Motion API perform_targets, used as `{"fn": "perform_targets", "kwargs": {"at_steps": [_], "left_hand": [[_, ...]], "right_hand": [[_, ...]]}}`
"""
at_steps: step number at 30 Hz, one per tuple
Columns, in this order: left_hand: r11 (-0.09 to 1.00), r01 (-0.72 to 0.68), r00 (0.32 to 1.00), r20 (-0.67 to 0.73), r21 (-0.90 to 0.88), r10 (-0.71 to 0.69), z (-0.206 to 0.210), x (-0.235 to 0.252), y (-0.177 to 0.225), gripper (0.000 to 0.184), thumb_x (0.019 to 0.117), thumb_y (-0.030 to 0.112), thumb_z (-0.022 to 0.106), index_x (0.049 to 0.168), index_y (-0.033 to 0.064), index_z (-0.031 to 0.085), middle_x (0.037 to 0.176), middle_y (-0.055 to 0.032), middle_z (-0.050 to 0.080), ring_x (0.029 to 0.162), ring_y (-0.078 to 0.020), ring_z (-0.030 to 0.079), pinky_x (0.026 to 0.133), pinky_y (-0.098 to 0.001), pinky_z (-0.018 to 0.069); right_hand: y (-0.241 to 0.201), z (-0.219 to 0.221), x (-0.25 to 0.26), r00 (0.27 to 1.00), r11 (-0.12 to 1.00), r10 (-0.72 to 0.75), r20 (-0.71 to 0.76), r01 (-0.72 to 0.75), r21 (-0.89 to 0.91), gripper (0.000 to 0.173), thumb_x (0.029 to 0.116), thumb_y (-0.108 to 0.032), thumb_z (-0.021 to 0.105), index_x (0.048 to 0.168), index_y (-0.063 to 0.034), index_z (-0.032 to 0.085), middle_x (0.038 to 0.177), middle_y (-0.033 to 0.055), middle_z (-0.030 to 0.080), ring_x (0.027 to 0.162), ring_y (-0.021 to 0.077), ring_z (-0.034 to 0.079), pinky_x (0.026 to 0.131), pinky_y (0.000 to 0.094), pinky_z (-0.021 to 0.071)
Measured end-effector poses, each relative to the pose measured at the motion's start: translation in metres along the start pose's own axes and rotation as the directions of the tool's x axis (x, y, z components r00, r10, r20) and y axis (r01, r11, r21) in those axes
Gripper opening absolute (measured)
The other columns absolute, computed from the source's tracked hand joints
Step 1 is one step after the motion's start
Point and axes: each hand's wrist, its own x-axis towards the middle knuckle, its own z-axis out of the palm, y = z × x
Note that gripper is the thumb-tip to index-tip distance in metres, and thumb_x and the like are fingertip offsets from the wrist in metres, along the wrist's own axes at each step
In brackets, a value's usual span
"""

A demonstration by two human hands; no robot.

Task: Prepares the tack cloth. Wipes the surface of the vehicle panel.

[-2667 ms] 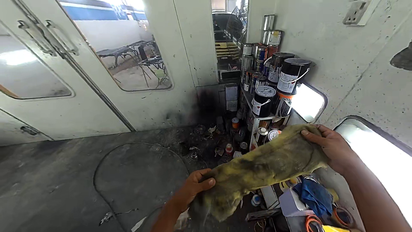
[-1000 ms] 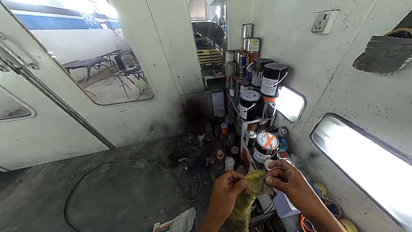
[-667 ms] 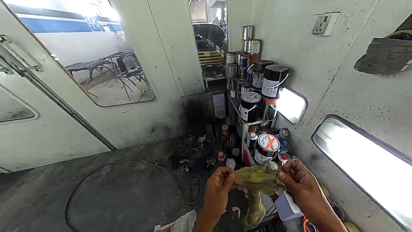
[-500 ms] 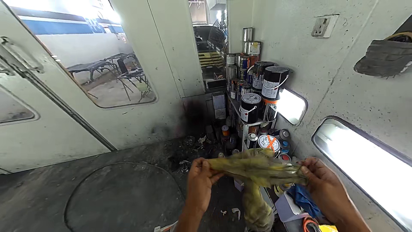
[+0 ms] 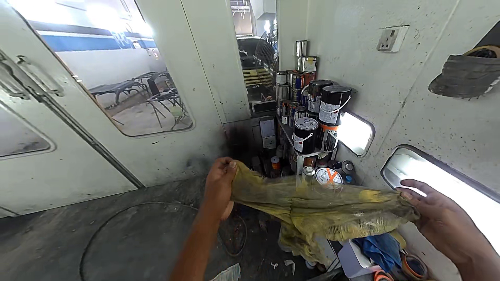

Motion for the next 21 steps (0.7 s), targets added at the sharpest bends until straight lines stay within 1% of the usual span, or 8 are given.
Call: {"fn": "perform_targets", "kwargs": {"at_steps": [3, 5, 7, 9, 12, 15, 18, 21], "left_hand": [[0.993, -0.042, 0.99, 0.131, -0.107, 0.056, 0.019, 0.005, 0.055, 0.017, 0.1102, 0.025, 0.044, 0.111, 0.0162, 0.059, 0.087, 0.0022, 0.067, 0.075, -0.0067, 0.067, 0.068, -0.0255, 0.0593], [0.942, -0.13, 0.955, 0.216, -0.309, 0.203, 0.031, 0.008, 0.067, 0.028, 0.1106, 0.034, 0.041, 0.123, 0.0202, 0.061, 0.111, 0.0039, 0.069, 0.103, -0.009, 0.068, 0.092, -0.0318, 0.0578], [0.915, -0.106, 0.932, 0.283, -0.39, 0.228, 0.043, -0.001, 0.044, 0.061, 0.1032, 0.065, 0.035, 0.15, 0.0266, 0.044, 0.142, 0.003, 0.058, 0.132, -0.0174, 0.055, 0.109, -0.0455, 0.0473], [0.917, 0.1, 0.948, 0.317, -0.387, 0.031, 0.061, -0.027, -0.005, 0.104, 0.0812, 0.092, 0.036, 0.159, 0.0233, 0.032, 0.151, -0.004, 0.053, 0.139, -0.0243, 0.051, 0.111, -0.0541, 0.0465], [0.912, 0.325, 0.92, 0.306, -0.249, -0.245, 0.083, -0.076, -0.077, 0.105, 0.0914, 0.083, 0.03, 0.159, 0.0027, 0.021, 0.152, -0.0143, 0.049, 0.138, -0.0217, 0.051, 0.112, -0.046, 0.0476], [0.919, 0.375, 0.912, 0.227, -0.121, -0.342, 0.074, -0.104, -0.114, 0.056, 0.1093, 0.039, 0.042, 0.143, -0.0054, 0.045, 0.135, -0.0173, 0.062, 0.124, -0.0208, 0.062, 0.106, -0.0417, 0.0527], [0.896, 0.437, 0.878, 0.177, 0.081, -0.445, 0.057, -0.106, -0.126, 0.03, 0.108, 0.021, 0.05, 0.112, -0.0056, 0.063, 0.106, -0.0154, 0.071, 0.097, -0.0218, 0.07, 0.086, -0.0426, 0.0601], [0.809, 0.577, 0.777, 0.228, 0.114, -0.586, 0.028, -0.091, -0.121, 0.036, 0.1105, 0.026, 0.045, 0.126, -0.0055, 0.056, 0.113, -0.0193, 0.07, 0.097, -0.0293, 0.073, 0.083, -0.0479, 0.0628]], "right_hand": [[-0.041, 0.007, 0.008, 0.989, 0.989, -0.112, 0.097, 0.102, 0.109, 0.033, 0.104, -0.011, 0.042, 0.129, -0.0104, 0.064, 0.099, 0.0046, 0.074, 0.076, 0.0116, 0.073, 0.067, 0.0285, 0.0633], [-0.057, 0.01, 0.016, 0.921, 0.906, -0.366, 0.132, 0.32, 0.278, 0.04, 0.11, -0.037, 0.035, 0.139, -0.0249, 0.06, 0.123, -0.0062, 0.07, 0.1, 0.0051, 0.07, 0.081, 0.0246, 0.0608], [-0.041, 0.024, 0.018, 0.846, 0.833, -0.51, 0.153, 0.442, 0.334, 0.066, 0.0991, -0.073, 0.03, 0.156, -0.0381, 0.034, 0.153, -0.0114, 0.049, 0.135, 0.0113, 0.053, 0.106, 0.0388, 0.051], [0.018, 0.061, -0.007, 0.904, 0.878, -0.414, 0.103, 0.367, 0.309, 0.096, 0.0826, -0.087, 0.046, 0.151, -0.0202, 0.038, 0.14, -0.0045, 0.06, 0.128, 0.0149, 0.058, 0.103, 0.0443, 0.0537], [0.086, 0.13, -0.068, 0.972, 0.986, -0.101, 0.211, 0.069, 0.153, 0.089, 0.0839, -0.065, 0.071, 0.135, 0.0025, 0.044, 0.115, -0.0013, 0.069, 0.106, 0.0055, 0.066, 0.093, 0.0302, 0.0573], [0.107, 0.165, -0.088, 0.981, 0.975, 0.173, 0.09, -0.183, 0.128, 0.049, 0.0929, -0.018, 0.074, 0.13, 0.0071, 0.054, 0.108, 0.0127, 0.072, 0.099, 0.0156, 0.071, 0.092, 0.0355, 0.0602], [0.131, 0.164, -0.086, 0.979, 0.978, 0.205, -0.013, -0.205, -0.031, 0.033, 0.0997, -0.017, 0.065, 0.124, 0.005, 0.062, 0.108, 0.0148, 0.072, 0.1, 0.0171, 0.071, 0.094, 0.0378, 0.0582], [0.136, 0.142, -0.083, 0.966, 0.97, 0.235, -0.108, -0.24, -0.035, 0.029, 0.1056, -0.019, 0.055, 0.121, 0.0047, 0.062, 0.1, 0.0149, 0.071, 0.09, 0.0197, 0.071, 0.083, 0.0415, 0.0607]]}}
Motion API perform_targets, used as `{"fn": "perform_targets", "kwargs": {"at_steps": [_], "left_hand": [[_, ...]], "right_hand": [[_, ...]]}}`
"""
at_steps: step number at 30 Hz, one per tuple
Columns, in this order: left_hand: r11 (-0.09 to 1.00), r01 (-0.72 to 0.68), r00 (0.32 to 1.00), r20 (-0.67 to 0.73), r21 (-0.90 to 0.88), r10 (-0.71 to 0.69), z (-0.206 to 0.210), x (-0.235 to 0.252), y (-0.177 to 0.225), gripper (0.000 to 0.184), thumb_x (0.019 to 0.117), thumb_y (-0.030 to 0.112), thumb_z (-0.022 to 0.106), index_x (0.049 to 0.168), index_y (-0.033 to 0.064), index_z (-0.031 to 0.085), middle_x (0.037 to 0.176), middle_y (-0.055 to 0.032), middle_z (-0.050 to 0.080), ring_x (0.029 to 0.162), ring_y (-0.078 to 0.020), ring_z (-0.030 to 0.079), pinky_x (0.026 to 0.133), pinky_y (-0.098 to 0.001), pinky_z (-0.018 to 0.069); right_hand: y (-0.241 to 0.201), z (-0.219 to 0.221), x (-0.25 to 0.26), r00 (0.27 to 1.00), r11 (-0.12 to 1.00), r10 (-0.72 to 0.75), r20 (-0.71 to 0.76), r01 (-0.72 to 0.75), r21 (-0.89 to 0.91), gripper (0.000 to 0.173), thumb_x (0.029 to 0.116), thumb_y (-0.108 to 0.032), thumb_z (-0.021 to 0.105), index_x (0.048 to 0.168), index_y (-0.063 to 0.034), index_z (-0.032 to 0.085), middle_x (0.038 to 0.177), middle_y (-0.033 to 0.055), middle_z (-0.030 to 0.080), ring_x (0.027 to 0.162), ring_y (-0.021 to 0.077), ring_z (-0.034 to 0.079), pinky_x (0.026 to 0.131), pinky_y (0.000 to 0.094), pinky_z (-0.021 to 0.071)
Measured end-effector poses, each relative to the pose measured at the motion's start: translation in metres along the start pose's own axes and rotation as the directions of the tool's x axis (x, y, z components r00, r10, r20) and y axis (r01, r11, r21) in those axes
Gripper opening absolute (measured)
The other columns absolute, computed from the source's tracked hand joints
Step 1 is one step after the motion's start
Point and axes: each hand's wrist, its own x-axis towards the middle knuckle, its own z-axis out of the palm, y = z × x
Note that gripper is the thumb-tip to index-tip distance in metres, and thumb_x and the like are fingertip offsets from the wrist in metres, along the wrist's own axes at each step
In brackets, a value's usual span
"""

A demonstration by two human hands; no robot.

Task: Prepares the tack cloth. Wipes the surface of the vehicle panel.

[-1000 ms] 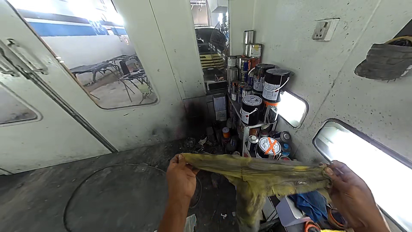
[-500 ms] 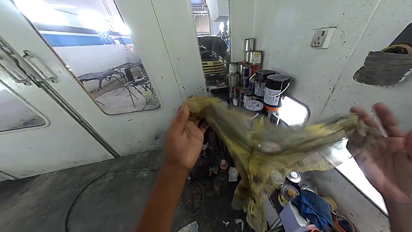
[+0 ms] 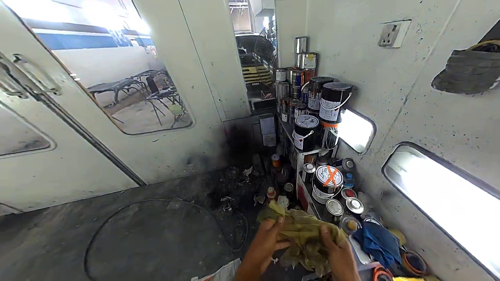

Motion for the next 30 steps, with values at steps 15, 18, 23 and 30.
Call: {"fn": "perform_targets", "kwargs": {"at_steps": [15, 18, 23, 30], "left_hand": [[0.871, -0.138, 0.978, -0.206, -0.472, 0.043, -0.113, 0.006, 0.036, 0.061, 0.1077, 0.056, 0.028, 0.13, 0.008, 0.058, 0.108, -0.013, 0.073, 0.098, -0.025, 0.073, 0.084, -0.0467, 0.0616], [0.899, -0.218, 0.975, -0.132, -0.379, 0.181, -0.093, -0.004, 0.026, 0.063, 0.1064, 0.058, 0.03, 0.148, 0.0111, 0.04, 0.126, -0.0108, 0.067, 0.113, -0.023, 0.068, 0.094, -0.0456, 0.059], [0.979, -0.062, 0.998, -0.032, -0.192, 0.057, -0.055, 0.006, -0.017, 0.089, 0.0739, -0.01, 0.078, 0.148, 0.0042, 0.031, 0.126, -0.0195, 0.064, 0.109, -0.0309, 0.069, 0.089, -0.0484, 0.0613], [0.999, 0.004, 0.993, 0.121, -0.039, 0.001, -0.121, 0.028, -0.001, 0.044, 0.0945, -0.004, 0.064, 0.136, 0.0024, 0.05, 0.115, -0.0129, 0.071, 0.1, -0.0238, 0.072, 0.088, -0.0411, 0.0608]], "right_hand": [[-0.033, -0.076, 0.047, 0.986, 0.982, 0.076, 0.152, -0.1, 0.158, 0.035, 0.1108, -0.029, 0.043, 0.12, -0.0024, 0.065, 0.094, 0.0112, 0.074, 0.084, 0.0185, 0.074, 0.076, 0.0374, 0.0637], [-0.04, -0.079, 0.045, 0.976, 0.973, 0.037, 0.215, -0.084, 0.213, 0.045, 0.1057, -0.024, 0.055, 0.147, -0.0077, 0.046, 0.115, 0.0119, 0.072, 0.098, 0.0199, 0.074, 0.084, 0.0389, 0.0637], [-0.035, -0.077, 0.045, 0.97, 0.985, 0.035, 0.239, -0.075, 0.157, 0.08, 0.086, -0.003, 0.075, 0.153, -0.0068, 0.031, 0.117, 0.014, 0.069, 0.097, 0.022, 0.074, 0.082, 0.0389, 0.0646], [-0.023, -0.096, 0.054, 0.998, 0.993, -0.039, 0.05, 0.033, 0.115, 0.054, 0.0995, -0.002, 0.059, 0.151, -0.0049, 0.043, 0.118, 0.0122, 0.07, 0.094, 0.016, 0.073, 0.083, 0.0352, 0.0631]]}}
